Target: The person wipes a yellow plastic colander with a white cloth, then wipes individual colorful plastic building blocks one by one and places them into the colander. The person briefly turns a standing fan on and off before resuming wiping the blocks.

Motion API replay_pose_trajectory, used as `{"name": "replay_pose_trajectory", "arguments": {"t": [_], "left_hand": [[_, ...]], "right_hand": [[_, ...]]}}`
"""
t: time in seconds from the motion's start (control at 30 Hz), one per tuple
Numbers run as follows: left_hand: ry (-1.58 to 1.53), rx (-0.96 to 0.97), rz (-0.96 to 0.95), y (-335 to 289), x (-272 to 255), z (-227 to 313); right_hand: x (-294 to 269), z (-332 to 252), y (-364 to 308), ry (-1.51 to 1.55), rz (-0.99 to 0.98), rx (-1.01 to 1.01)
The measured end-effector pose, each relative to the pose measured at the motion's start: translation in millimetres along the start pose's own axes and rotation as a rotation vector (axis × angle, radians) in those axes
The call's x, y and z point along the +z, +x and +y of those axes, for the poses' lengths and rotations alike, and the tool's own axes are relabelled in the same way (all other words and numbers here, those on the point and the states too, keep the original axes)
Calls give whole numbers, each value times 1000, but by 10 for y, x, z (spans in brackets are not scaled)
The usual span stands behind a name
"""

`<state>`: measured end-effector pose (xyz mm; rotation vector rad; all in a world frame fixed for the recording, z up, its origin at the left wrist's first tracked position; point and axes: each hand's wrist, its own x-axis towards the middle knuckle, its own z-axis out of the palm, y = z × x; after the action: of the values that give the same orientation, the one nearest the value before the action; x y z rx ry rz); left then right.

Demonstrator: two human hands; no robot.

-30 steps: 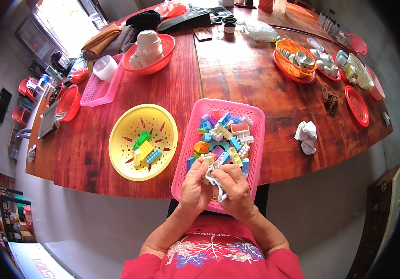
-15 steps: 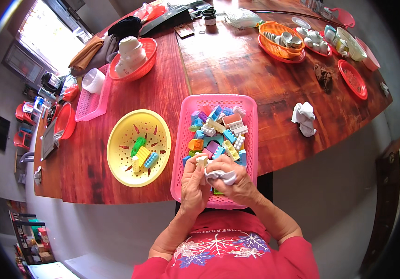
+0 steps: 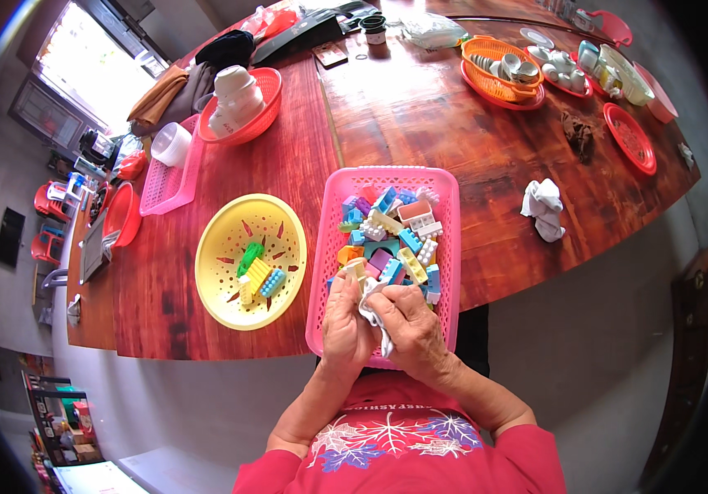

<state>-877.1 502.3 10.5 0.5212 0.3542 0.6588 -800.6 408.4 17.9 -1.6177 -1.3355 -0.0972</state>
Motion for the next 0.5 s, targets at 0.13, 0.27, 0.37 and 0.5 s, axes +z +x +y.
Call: {"name": "replay_pose_trajectory", "arguments": {"t": [0.13,0.27,0.37,0.5], "left_hand": [[105,30,-19,-45,64,34],[167,71,-14,-63,116,31],[203,81,-69,-41,156,116],[514,126,-43,-115,206,85]], "right_hand": [[31,16,-5,143,-4,83],[-192,84,45,714,-269,242],[-282,-6,112,683,-137,147],[-293,-61,207,287,129,-17]]}}
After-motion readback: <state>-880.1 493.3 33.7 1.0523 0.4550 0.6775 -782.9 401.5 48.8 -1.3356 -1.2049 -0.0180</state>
